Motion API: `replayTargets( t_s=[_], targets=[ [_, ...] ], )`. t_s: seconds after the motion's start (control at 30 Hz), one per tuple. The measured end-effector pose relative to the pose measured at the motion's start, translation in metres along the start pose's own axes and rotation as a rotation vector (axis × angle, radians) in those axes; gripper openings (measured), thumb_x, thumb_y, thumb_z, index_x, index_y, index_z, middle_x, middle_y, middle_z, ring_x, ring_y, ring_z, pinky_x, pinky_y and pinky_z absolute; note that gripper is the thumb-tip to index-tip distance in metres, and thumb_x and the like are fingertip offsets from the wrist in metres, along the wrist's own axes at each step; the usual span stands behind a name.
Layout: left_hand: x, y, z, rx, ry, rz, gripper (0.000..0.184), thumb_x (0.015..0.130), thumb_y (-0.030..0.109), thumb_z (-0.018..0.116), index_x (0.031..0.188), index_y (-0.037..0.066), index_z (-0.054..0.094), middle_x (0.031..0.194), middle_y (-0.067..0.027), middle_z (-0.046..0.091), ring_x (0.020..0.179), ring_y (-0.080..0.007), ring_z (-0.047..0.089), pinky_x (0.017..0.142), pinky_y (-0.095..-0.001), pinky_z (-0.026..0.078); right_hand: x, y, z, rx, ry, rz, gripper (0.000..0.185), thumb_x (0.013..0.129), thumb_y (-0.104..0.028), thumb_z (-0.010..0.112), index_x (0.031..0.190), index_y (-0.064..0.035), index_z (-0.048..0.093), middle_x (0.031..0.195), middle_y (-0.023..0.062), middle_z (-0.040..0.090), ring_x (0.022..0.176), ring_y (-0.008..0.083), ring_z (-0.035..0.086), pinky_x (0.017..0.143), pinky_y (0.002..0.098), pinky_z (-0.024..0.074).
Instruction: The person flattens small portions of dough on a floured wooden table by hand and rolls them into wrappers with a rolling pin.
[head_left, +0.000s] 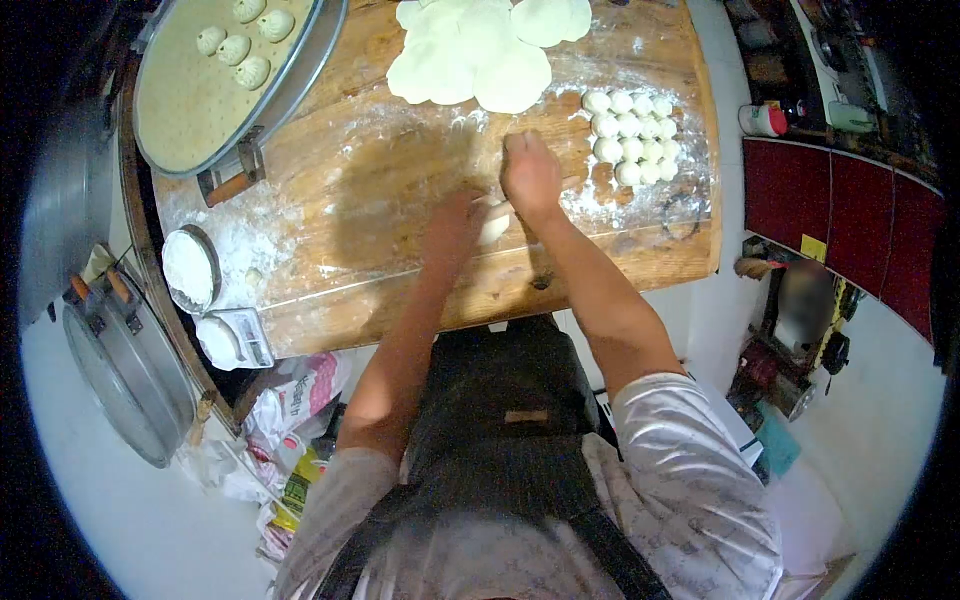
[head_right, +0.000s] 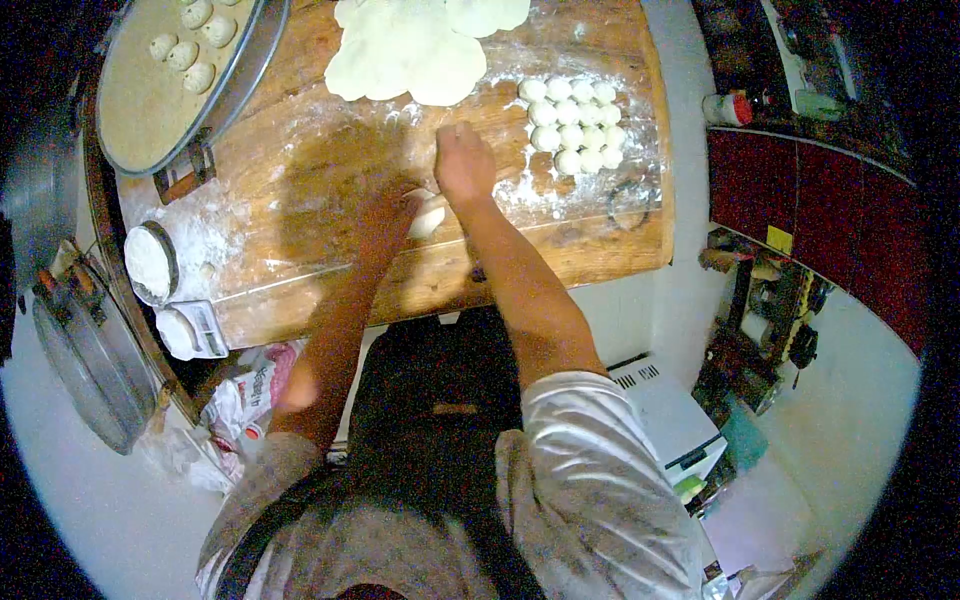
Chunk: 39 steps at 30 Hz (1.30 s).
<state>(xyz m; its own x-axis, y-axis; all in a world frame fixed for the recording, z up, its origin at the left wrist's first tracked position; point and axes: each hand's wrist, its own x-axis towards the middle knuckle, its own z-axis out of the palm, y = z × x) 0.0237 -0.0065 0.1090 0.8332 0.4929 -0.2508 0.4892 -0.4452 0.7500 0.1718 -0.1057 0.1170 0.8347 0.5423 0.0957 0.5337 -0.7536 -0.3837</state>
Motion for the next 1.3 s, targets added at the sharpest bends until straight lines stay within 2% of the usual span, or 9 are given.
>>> replayTargets(
  t_s=[0.17,0.5,0.7,0.8,0.87,0.97,1.07,1.13,1.3],
  targets=[
    [0.015,-0.057,0.015,-0.368,-0.054,-0.406,0.038,0.092,0.030,0.069,0.126,0.012,0.070,0.117,-0.0205,0.071,0.110,-0.0381,0.067,0.096,-0.0474,0.052,-0.085,0.031,-0.019,0.039,-0.041,-0.224,0.010,0.085,-0.012,0.060,0.094,-0.0090,0.064,0.097,0.0155,0.063,0.089,0.0395,0.063,0.077,0.0512,0.0486],
    [0.019,-0.031,-0.006,0.093,-0.156,-0.013,0.036,0.092,0.027,0.070,0.122,0.008,0.071,0.109,-0.0207,0.074,0.092,-0.0344,0.071,0.087,-0.0428,0.054,-0.030,0.003,-0.010,0.065,-0.071,-0.142,0.013,0.086,-0.005,0.057,0.095,-0.0102,0.066,0.091,0.0161,0.059,0.090,0.0370,0.062,0.076,0.0486,0.0435],
    [-0.032,-0.084,0.012,-0.663,0.096,-0.558,0.041,0.090,0.023,0.071,0.128,0.005,0.067,0.110,-0.0218,0.073,0.094,-0.0359,0.071,0.089,-0.0439,0.054,-0.086,0.021,-0.024,0.038,0.018,-0.179,0.014,0.084,-0.011,0.061,0.097,-0.0094,0.067,0.092,0.0154,0.065,0.090,0.0378,0.064,0.078,0.0498,0.0496],
    [-0.025,-0.019,-0.020,-0.748,-0.013,-0.218,0.037,0.092,0.020,0.071,0.126,0.007,0.068,0.111,-0.0182,0.074,0.096,-0.0304,0.072,0.090,-0.0409,0.055,-0.033,0.013,0.011,0.083,0.027,0.012,0.022,0.084,-0.015,0.064,0.104,-0.0094,0.069,0.093,0.0164,0.066,0.092,0.0384,0.065,0.079,0.0506,0.0507],
    [-0.005,-0.010,-0.024,0.293,0.025,0.165,0.033,0.094,0.015,0.070,0.125,0.006,0.068,0.113,-0.0128,0.075,0.100,-0.0231,0.071,0.089,-0.0367,0.055,-0.047,0.011,0.023,0.110,0.035,0.077,0.016,0.088,-0.015,0.062,0.102,-0.0091,0.068,0.093,0.0142,0.065,0.089,0.0364,0.064,0.076,0.0511,0.0491],
    [0.041,0.057,-0.064,0.313,-0.503,0.079,0.032,0.094,0.009,0.071,0.125,-0.001,0.067,0.113,-0.0118,0.074,0.100,-0.0172,0.071,0.086,-0.0331,0.056,-0.067,0.014,-0.039,0.125,-0.447,0.030,0.023,0.098,-0.022,0.058,0.113,-0.0073,0.068,0.107,0.0144,0.068,0.099,0.0348,0.066,0.084,0.0529,0.0495],
    [0.074,0.104,-0.055,-0.594,-0.271,-0.401,0.037,0.093,0.004,0.070,0.127,-0.008,0.063,0.105,-0.0136,0.074,0.093,-0.0180,0.070,0.082,-0.0324,0.056,-0.129,0.039,0.012,0.160,0.180,0.001,0.026,0.098,-0.030,0.058,0.108,-0.0088,0.069,0.104,0.0172,0.069,0.100,0.0373,0.066,0.092,0.0502,0.0525],
    [0.100,0.125,-0.037,-0.664,-0.192,-0.377,0.042,0.093,0.002,0.068,0.132,-0.009,0.058,0.110,-0.0155,0.072,0.094,-0.0172,0.068,0.081,-0.0311,0.056,-0.135,0.055,0.020,-0.014,-0.521,-0.033,0.036,0.104,-0.026,0.051,0.134,-0.0090,0.063,0.136,0.0182,0.061,0.129,0.0368,0.058,0.105,0.0496,0.0469],
    [0.127,0.171,0.046,-0.370,-0.093,0.180,0.048,0.090,-0.006,0.057,0.139,-0.004,0.055,0.135,-0.0217,0.062,0.116,-0.0274,0.064,0.096,-0.0368,0.053,-0.122,0.044,-0.011,0.038,-0.477,-0.052,0.033,0.102,-0.024,0.052,0.129,-0.0093,0.065,0.132,0.0184,0.062,0.126,0.0386,0.058,0.103,0.0529,0.0477]
  ],
)
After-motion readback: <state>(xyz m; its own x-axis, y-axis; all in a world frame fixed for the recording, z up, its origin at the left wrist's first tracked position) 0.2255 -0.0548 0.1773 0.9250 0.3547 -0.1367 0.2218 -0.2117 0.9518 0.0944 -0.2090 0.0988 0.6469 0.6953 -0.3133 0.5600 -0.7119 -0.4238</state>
